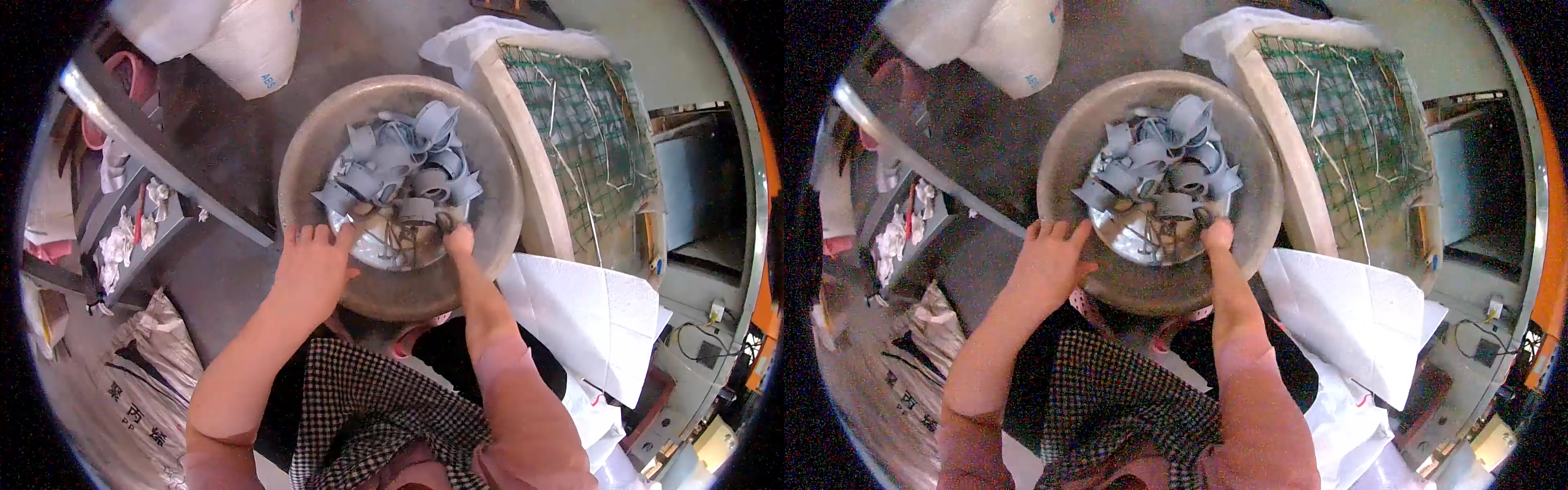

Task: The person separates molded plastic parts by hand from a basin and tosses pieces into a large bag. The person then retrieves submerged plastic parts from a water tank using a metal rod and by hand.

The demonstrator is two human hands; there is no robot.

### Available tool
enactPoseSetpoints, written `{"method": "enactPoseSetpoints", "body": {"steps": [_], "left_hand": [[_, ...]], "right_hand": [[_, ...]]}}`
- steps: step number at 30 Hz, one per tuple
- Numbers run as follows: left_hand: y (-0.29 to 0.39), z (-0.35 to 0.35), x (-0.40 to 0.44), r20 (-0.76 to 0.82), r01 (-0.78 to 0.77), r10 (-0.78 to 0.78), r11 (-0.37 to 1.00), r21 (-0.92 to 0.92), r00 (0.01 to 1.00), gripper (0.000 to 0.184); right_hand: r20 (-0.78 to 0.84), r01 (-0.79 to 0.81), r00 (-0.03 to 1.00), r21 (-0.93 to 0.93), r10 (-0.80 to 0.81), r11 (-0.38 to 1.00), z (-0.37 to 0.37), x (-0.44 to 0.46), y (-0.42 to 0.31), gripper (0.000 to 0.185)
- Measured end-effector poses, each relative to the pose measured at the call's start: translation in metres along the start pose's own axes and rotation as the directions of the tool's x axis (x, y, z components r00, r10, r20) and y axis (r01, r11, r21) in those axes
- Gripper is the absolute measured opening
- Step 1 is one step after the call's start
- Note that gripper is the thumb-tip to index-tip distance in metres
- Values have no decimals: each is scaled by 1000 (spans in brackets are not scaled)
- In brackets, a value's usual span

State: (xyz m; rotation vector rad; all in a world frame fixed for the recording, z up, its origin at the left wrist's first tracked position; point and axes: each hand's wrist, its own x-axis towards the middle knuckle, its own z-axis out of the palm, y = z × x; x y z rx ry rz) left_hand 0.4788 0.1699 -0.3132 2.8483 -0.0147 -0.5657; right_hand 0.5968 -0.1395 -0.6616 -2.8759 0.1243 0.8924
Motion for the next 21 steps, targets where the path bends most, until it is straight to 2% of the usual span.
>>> {"method": "enactPoseSetpoints", "body": {"steps": [1, 2, 4, 5, 6, 7, 8, 9, 13, 15, 16, 18, 19, 20, 21], "left_hand": [[0, -1, 1, 12, -10, 10, 1000, 4, 1000, 57], [-1, -4, 2, 38, -8, 8, 1000, -3, 999, 58], [0, -4, 6, 57, -8, 9, 1000, -11, 998, 60], [1, -4, 7, 59, -4, 4, 1000, -5, 998, 59], [1, -4, 8, 60, 3, -3, 1000, 4, 998, 59], [2, -4, 9, 59, 5, -6, 1000, 14, 998, 59], [4, -5, 9, 58, 8, -8, 1000, 10, 998, 58], [5, -6, 7, 60, 11, -11, 1000, 4, 998, 57], [1, -2, 13, -10, -23, 23, 998, 60, 1000, 56], [7, -2, 20, -111, 24, -40, 989, -147, 993, 41], [8, 3, 24, -122, 16, -33, 990, -140, 992, 41], [9, 18, 33, -66, -31, 8, 935, -353, 998, 36], [14, 21, 37, -78, -42, 16, 938, -345, 997, 36], [21, 21, 41, 172, 160, -81, 843, -514, 982, 44], [25, 23, 44, 423, 379, -121, 700, -605, 898, 54]], "right_hand": [[-118, 107, 986, -64, -114, 992, -9, -5, 0, 62], [-118, 97, 988, -56, -103, 994, -17, -12, -7, 62], [-87, 167, 978, -208, -189, 964, -31, -19, -21, 66], [-196, 189, 953, -210, -230, 959, 9, 5, -4, 85], [-197, 193, 952, -207, -234, 959, 8, 6, -6, 85], [-18, 119, 992, -106, -122, 987, 7, 7, -12, 88], [176, 23, 984, -18, -20, 1000, 9, 6, -17, 92], [138, -40, 990, 32, 35, 999, 11, 2, -22, 83], [116, -20, 993, 143, 4, 989, 12, -6, -39, 69], [106, 30, 993, 178, -49, 984, 0, -17, -56, 59], [93, 32, 994, 184, -50, 982, -12, -28, -65, 59], [168, 25, 983, 243, -67, 970, -72, -77, -106, 61], [9, 27, 999, 350, -32, 936, -76, -93, -117, 58], [-6, 32, 999, 358, -32, 933, -83, -110, -125, 58], [-132, 122, 989, 487, -65, 865, -91, -129, -131, 56]]}}
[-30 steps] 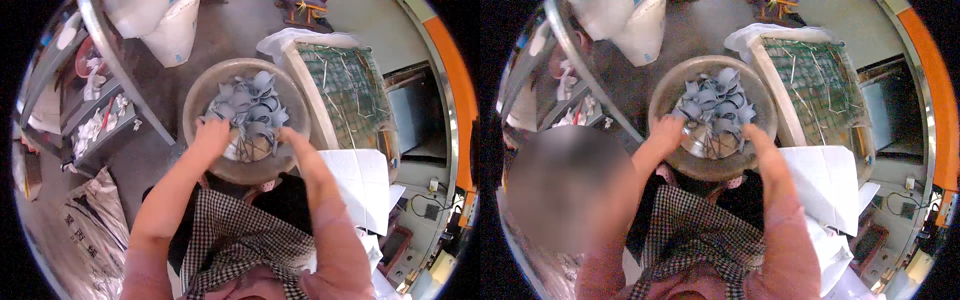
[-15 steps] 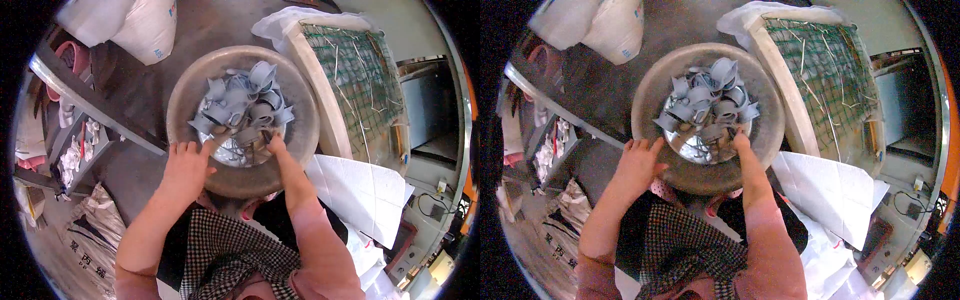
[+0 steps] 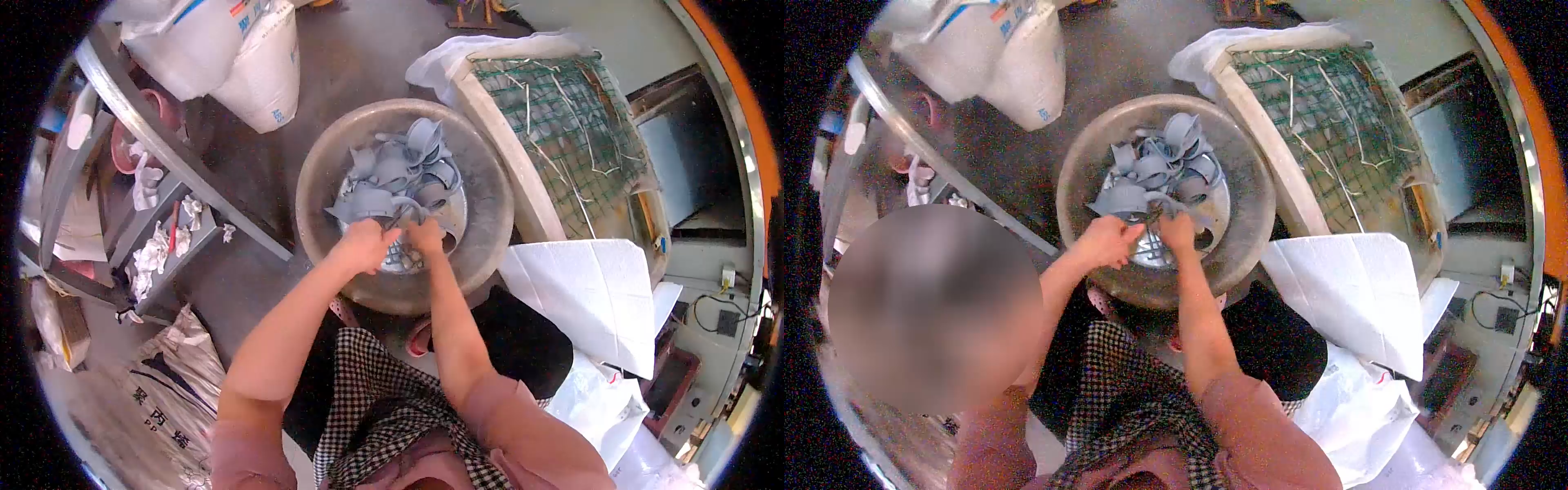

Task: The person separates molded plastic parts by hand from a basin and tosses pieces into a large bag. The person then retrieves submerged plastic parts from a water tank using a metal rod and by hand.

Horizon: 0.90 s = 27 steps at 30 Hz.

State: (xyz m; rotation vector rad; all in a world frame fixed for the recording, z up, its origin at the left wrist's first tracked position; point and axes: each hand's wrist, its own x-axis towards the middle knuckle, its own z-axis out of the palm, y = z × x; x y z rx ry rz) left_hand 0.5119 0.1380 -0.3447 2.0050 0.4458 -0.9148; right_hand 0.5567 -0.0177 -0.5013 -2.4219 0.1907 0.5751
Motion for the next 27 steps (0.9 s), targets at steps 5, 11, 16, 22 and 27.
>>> {"method": "enactPoseSetpoints", "body": {"steps": [5, 11, 16, 22, 27], "left_hand": [[-13, 20, 27, 76, 93, -76, 962, -256, 994, 76], [-1, 25, 8, 49, -45, 181, 479, -877, 982, 109], [-5, 18, 13, -204, -163, -33, 483, -860, 978, 59], [-1, -9, 9, -186, -2, -208, 663, -749, 960, 47], [-4, -26, 8, -141, 11, -112, 820, -572, 984, 49]], "right_hand": [[-179, 279, 959, 457, -220, 845, -22, -66, -58, 47], [-538, 467, 720, -91, -438, 880, -33, -96, -72, 48], [104, 65, 891, 934, -442, 351, -53, -51, -55, 42], [-248, 15, 969, 57, 0, 998, -37, 138, 43, 59], [-179, -23, 984, -187, -11, 982, -18, 223, 77, 94]]}}
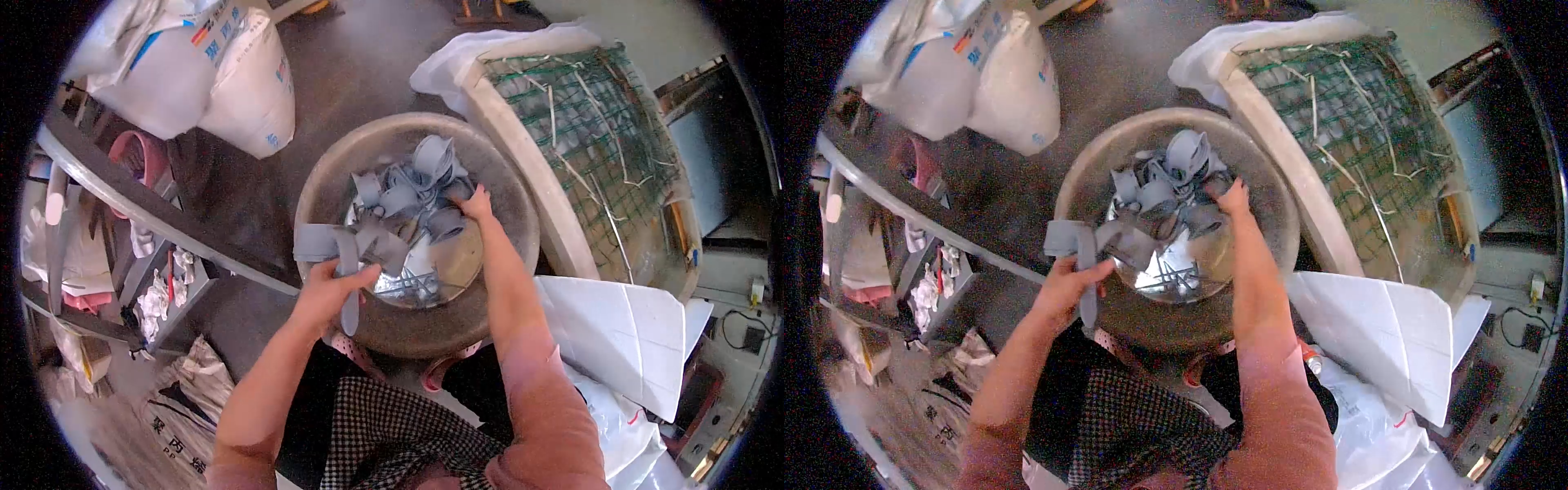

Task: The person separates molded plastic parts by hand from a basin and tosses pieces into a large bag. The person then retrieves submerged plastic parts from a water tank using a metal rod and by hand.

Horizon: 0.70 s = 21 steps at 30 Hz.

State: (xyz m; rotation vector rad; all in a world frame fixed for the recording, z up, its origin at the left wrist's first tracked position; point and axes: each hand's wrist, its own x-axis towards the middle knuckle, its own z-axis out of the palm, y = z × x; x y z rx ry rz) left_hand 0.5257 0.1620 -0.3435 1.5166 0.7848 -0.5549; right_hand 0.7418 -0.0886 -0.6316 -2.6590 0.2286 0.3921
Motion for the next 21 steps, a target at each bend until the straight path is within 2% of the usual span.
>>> {"method": "enactPoseSetpoints", "body": {"steps": [1, 2, 4, 5, 6, 8, 9, 10, 11, 12, 14, 15, 16, 17, 18, 19, 21], "left_hand": [[3, 1, -2, -40, 35, -43, 980, -195, 998, 45], [7, 2, -5, -73, 55, -89, 923, -381, 993, 41], [12, 2, -2, -61, 57, -88, 917, -395, 994, 37], [8, 0, 4, -30, 1, -15, 909, -417, 999, 36], [7, -1, 6, -1, -53, 58, 896, -442, 998, 35], [11, 1, 5, -3, -57, 62, 909, -412, 998, 32], [7, 3, 9, -66, -62, 36, 892, -447, 997, 32], [2, 6, 12, -128, -69, 9, 876, -478, 992, 32], [-2, 8, 15, -125, -70, 12, 879, -472, 992, 32], [-7, 9, 18, -95, -63, 18, 865, -497, 995, 33], [-13, 12, 20, -70, -64, 32, 852, -520, 997, 35], [-14, 16, 20, -53, -99, 85, 901, -423, 995, 37], [-16, 19, 22, -32, -143, 140, 935, -326, 990, 40], [-23, 23, 28, -3, -177, 185, 936, -304, 983, 41], [-23, 28, 26, -5, -188, 196, 931, -315, 981, 41], [-22, 33, 23, -23, -224, 230, 915, -336, 973, 41], [-11, 41, 12, -66, -275, 271, 885, -376, 960, 39]], "right_hand": [[101, 14, 994, 165, -31, 986, 16, 14, 11, 100], [122, 6, 992, 159, -25, 987, 22, 12, 16, 100], [338, -131, 941, 433, -26, 892, 21, 8, 23, 99], [149, -71, 989, 441, 5, 895, 3, -29, 4, 95], [67, 12, 997, 403, -43, 915, 5, -44, 6, 91], [-47, 18, 999, 276, -6, 961, -19, -95, -12, 62], [-51, 17, 999, 277, -3, 961, -15, -116, -15, 62], [-231, 63, 973, 259, -2, 964, -9, -136, -18, 53], [-402, 105, 916, 233, -2, 967, -5, -156, -22, 45], [-405, 103, 914, 238, 2, 966, -6, -177, -29, 45], [-538, 232, 838, 203, -90, 951, -18, -215, -46, 40], [-516, 285, 840, 158, -167, 945, -35, -235, -57, 43], [-525, 292, 834, 157, -171, 943, -43, -249, -67, 43], [-528, 385, 810, 150, -255, 911, -50, -262, -76, 45], [-528, 475, 778, 139, -340, 869, -58, -272, -84, 46], [-535, 486, 768, 128, -352, 865, -68, -280, -91, 46], [-453, 628, 717, 92, -529, 772, -86, -291, -106, 47]]}}
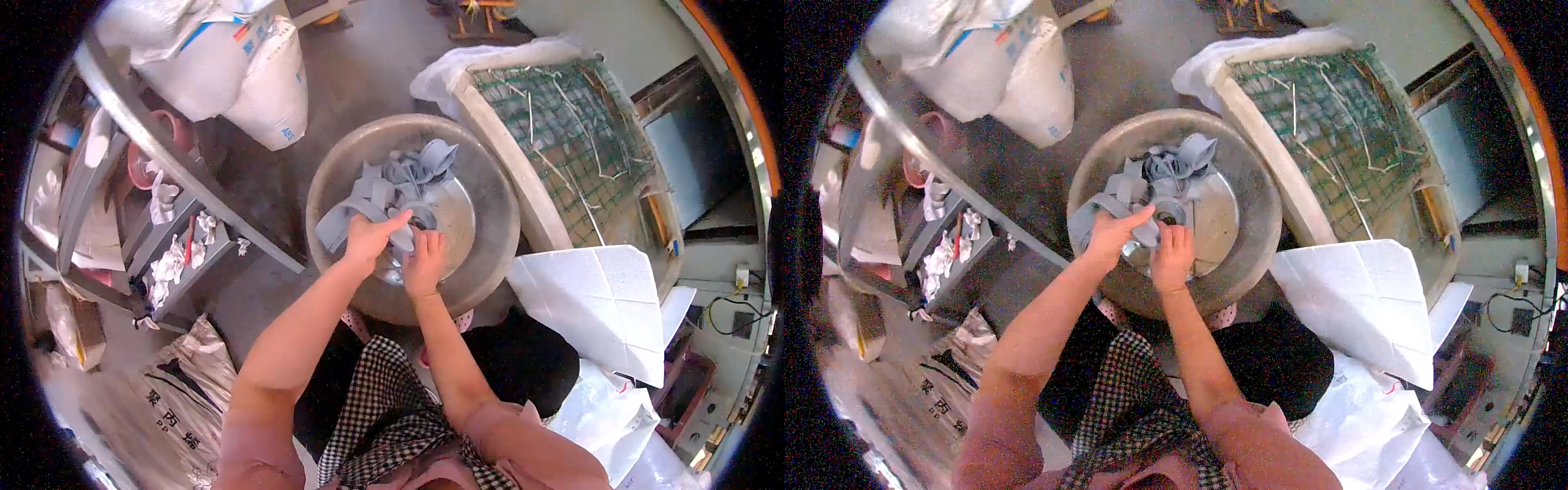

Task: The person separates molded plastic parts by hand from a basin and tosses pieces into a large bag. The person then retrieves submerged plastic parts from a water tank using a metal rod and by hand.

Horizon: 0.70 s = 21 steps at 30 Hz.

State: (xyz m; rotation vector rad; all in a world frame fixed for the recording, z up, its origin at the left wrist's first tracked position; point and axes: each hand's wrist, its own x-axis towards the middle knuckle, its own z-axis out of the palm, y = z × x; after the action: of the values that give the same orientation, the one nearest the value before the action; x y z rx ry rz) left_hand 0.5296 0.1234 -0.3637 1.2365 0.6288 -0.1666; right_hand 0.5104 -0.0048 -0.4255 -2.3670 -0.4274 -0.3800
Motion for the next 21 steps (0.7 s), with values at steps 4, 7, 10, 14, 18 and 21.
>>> {"method": "enactPoseSetpoints", "body": {"steps": [4, 7, 10, 14, 18, 21], "left_hand": [[14, 4, -7, -110, -184, 182, 983, -14, 977, 36], [35, 7, -23, -98, -158, 139, 961, -225, 985, 30], [53, 1, -34, -45, -119, 112, 860, -497, 993, 25], [55, -37, -17, -67, -132, 114, 848, -514, 991, 24], [65, -50, -27, 51, -50, 81, 897, -440, 995, 20], [79, -37, -58, 171, -7, 54, 965, -263, 984, 24]], "right_hand": [[-48, 59, 997, 20, -58, 998, -21, 20, -22, 56], [174, 35, 982, 216, -74, 976, -51, 38, -31, 67], [339, -126, 941, 343, 2, 931, -76, 61, -19, 59], [261, -123, 965, 404, 14, 906, -137, 98, -9, 35], [209, -151, 977, 581, 32, 800, -202, 124, -2, 17], [214, -156, 977, 792, -28, 590, -205, 128, 22, 15]]}}
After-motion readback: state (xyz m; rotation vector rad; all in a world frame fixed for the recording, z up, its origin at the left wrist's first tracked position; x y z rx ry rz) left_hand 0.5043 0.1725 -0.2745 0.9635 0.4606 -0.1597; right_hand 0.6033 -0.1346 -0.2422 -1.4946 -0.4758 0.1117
